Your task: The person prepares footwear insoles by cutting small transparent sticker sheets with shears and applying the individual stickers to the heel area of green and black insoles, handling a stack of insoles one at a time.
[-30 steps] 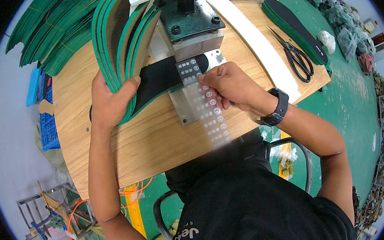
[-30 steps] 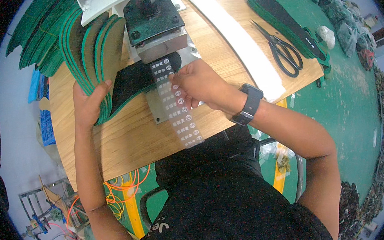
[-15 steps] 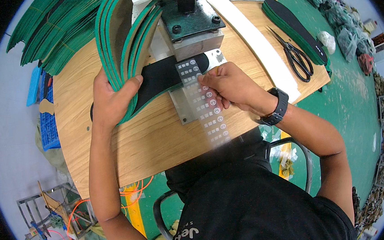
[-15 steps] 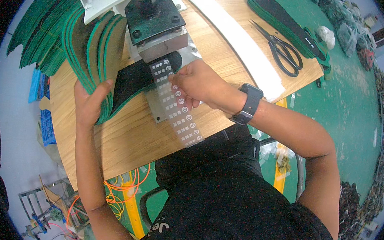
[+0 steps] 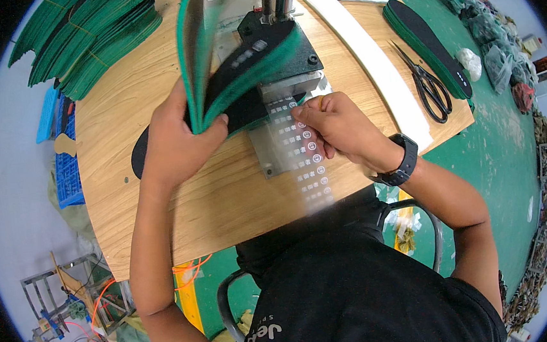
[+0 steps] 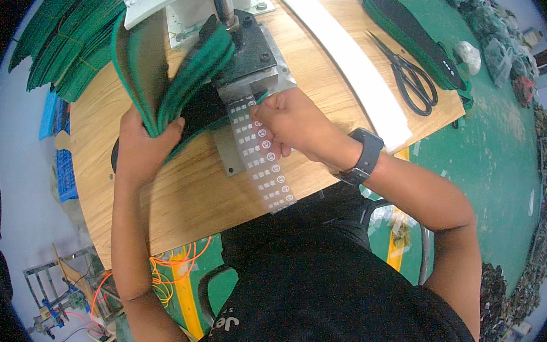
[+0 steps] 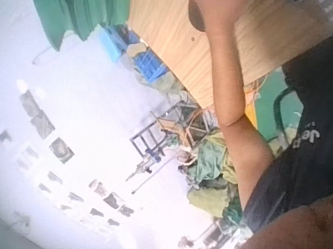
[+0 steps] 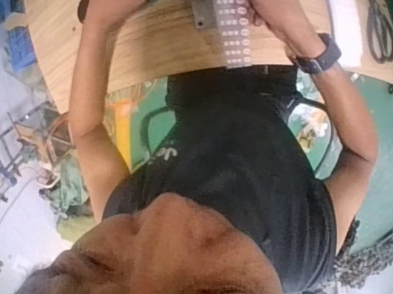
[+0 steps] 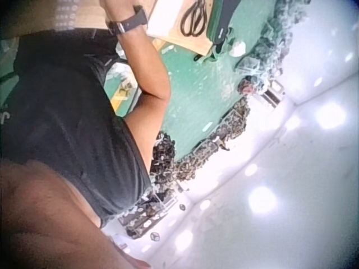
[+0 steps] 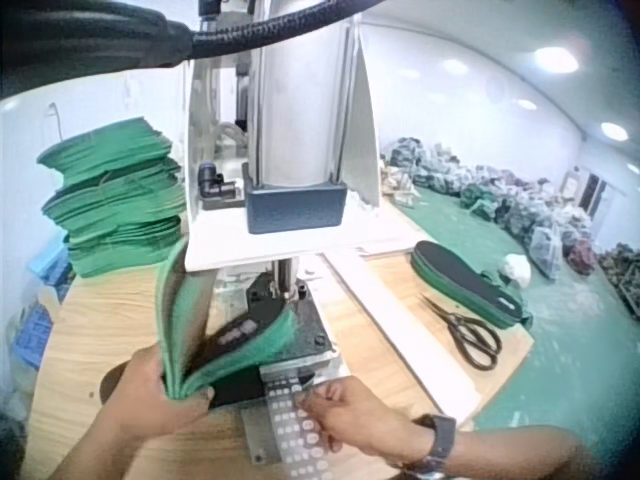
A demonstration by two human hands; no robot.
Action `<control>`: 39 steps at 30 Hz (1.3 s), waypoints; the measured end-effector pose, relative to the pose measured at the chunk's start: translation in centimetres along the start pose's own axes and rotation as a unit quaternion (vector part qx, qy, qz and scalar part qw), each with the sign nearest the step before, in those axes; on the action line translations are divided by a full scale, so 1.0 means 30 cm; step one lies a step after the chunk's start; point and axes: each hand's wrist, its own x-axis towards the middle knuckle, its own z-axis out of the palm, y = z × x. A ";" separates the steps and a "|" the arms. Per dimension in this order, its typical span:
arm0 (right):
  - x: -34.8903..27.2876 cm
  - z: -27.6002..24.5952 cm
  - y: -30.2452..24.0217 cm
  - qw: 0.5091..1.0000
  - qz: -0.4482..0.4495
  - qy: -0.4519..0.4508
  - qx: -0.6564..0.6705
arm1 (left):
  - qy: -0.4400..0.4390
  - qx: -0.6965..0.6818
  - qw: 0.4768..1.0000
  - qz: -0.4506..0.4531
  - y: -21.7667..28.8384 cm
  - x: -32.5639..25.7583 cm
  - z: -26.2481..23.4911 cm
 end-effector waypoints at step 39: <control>-0.062 -0.026 0.009 0.995 -0.041 -0.075 -0.058 | 0.058 -0.133 0.989 -0.006 -0.058 -0.006 -0.041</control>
